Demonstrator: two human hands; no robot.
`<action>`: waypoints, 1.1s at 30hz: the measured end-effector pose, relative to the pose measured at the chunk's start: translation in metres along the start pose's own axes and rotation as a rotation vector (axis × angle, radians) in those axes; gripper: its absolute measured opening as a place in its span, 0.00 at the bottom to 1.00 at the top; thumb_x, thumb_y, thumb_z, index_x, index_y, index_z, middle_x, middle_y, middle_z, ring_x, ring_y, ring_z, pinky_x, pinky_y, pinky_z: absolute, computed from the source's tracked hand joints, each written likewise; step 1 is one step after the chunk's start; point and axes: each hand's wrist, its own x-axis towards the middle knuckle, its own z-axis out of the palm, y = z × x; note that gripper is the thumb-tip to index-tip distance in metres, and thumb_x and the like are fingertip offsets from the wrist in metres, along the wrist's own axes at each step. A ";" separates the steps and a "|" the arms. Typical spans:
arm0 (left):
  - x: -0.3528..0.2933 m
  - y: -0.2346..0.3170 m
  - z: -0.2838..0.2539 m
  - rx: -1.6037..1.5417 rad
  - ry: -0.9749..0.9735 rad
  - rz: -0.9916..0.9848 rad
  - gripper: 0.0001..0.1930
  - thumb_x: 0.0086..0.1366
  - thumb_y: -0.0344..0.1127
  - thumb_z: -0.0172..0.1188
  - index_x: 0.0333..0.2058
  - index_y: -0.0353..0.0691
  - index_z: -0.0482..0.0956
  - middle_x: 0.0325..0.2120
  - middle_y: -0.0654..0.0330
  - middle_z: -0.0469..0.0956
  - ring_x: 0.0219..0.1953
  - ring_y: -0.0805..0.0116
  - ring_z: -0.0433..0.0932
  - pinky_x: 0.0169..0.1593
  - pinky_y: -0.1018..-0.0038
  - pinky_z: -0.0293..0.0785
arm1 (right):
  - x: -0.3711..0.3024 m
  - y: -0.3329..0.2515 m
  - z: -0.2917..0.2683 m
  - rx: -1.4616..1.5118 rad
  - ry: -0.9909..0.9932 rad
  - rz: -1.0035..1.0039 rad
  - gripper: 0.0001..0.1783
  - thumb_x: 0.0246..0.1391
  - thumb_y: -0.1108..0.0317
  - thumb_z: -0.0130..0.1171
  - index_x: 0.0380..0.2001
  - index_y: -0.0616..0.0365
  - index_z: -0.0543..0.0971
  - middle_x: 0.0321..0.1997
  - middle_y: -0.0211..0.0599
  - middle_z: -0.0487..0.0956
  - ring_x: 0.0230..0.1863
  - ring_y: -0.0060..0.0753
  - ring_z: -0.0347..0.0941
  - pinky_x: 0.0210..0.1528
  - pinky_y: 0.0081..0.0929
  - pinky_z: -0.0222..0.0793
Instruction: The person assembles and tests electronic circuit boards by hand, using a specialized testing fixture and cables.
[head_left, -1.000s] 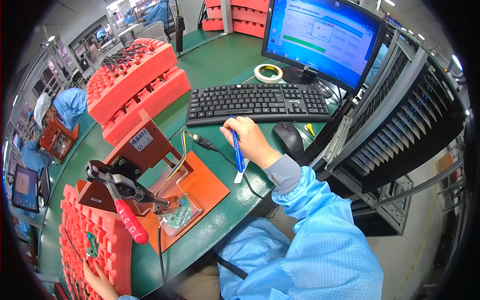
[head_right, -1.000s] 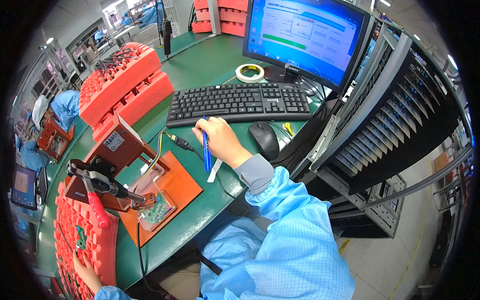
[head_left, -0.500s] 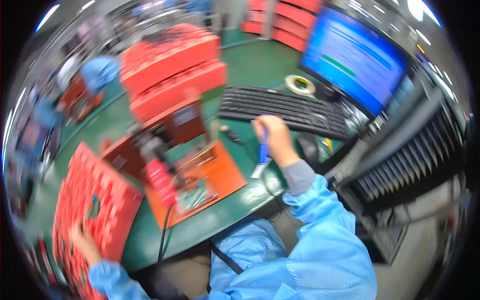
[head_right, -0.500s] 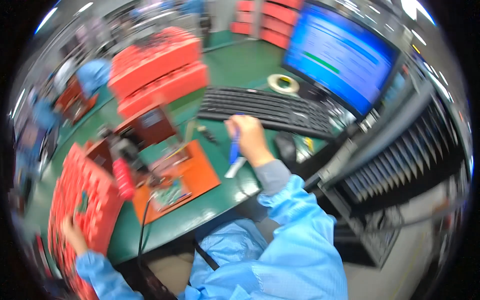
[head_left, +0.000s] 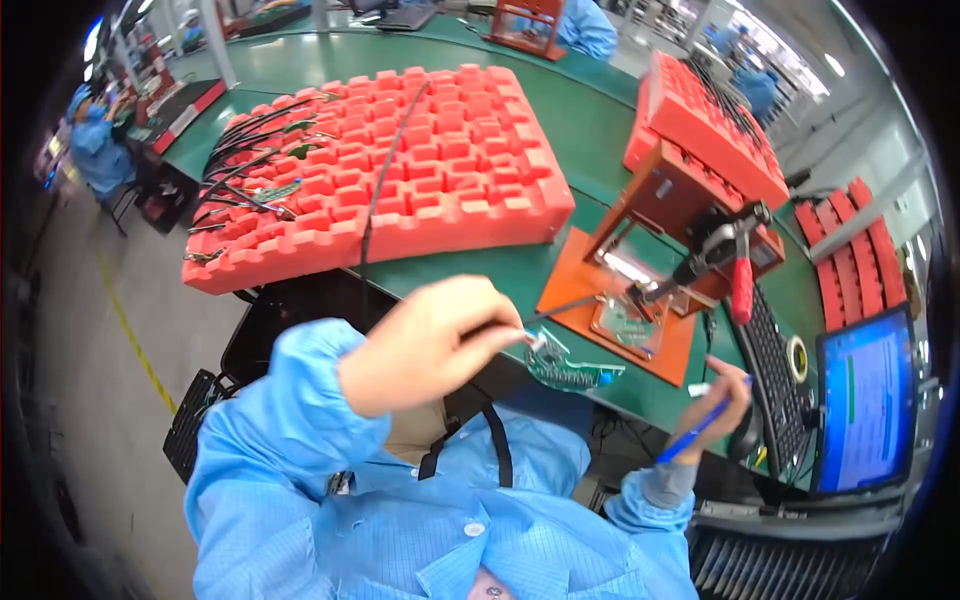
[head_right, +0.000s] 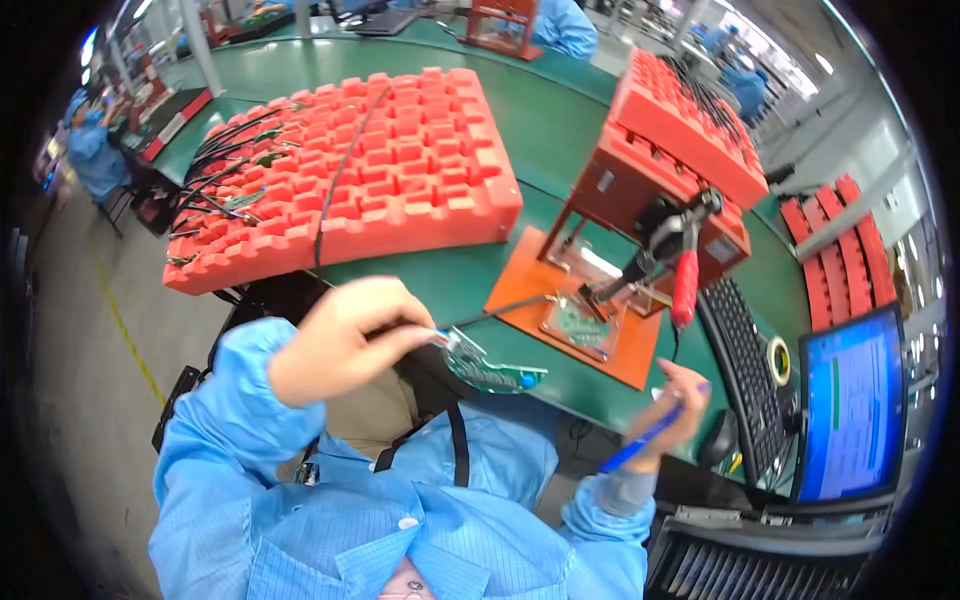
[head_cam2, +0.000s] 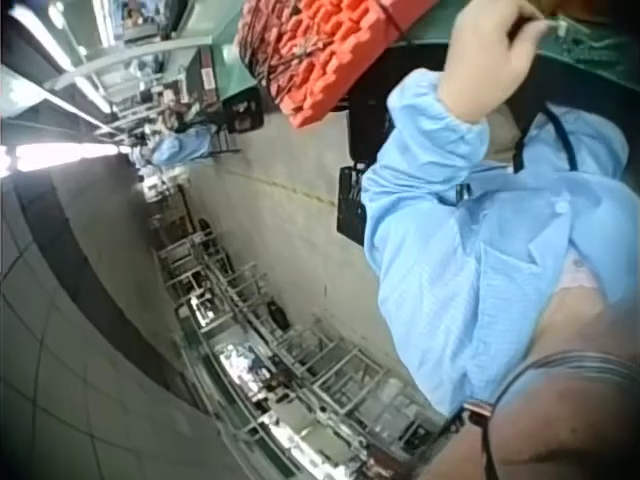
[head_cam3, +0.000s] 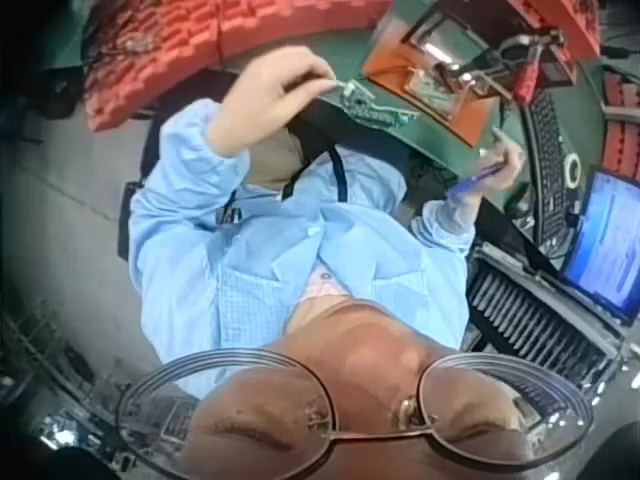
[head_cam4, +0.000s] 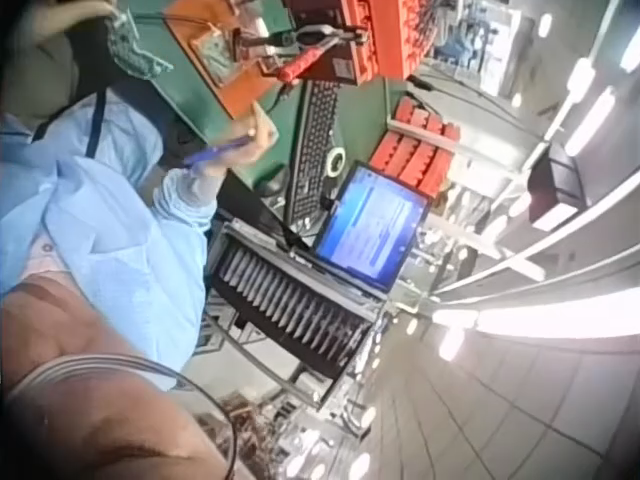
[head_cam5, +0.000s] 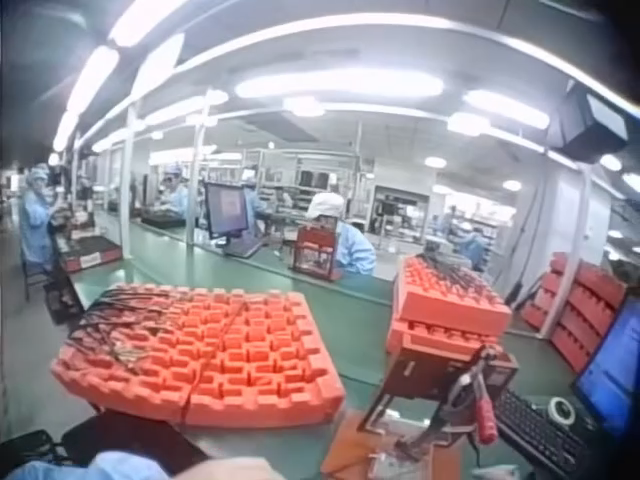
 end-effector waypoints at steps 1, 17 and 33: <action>-0.005 -0.008 0.018 -0.040 -0.025 -0.016 0.06 0.60 0.32 0.60 0.30 0.34 0.77 0.25 0.55 0.74 0.30 0.58 0.74 0.35 0.67 0.70 | 0.002 -0.022 0.014 0.076 -0.043 -0.089 0.10 0.63 0.66 0.49 0.43 0.62 0.69 0.36 0.48 0.79 0.41 0.42 0.74 0.48 0.34 0.66; 0.048 -0.074 0.132 -0.279 -0.076 -0.144 0.06 0.59 0.32 0.61 0.33 0.35 0.79 0.54 0.42 0.69 0.38 0.60 0.80 0.47 0.69 0.73 | 0.127 -0.023 0.015 -0.126 -0.266 -0.741 0.17 0.45 0.75 0.60 0.41 0.57 0.74 0.52 0.52 0.75 0.52 0.50 0.73 0.51 0.39 0.68; 0.056 -0.068 0.127 -0.377 -0.320 -0.287 0.07 0.65 0.30 0.55 0.34 0.30 0.76 0.26 0.61 0.78 0.30 0.77 0.77 0.37 0.79 0.72 | 0.227 -0.043 0.032 0.404 -0.119 -0.036 0.09 0.60 0.74 0.52 0.43 0.64 0.74 0.45 0.43 0.80 0.46 0.31 0.77 0.51 0.21 0.70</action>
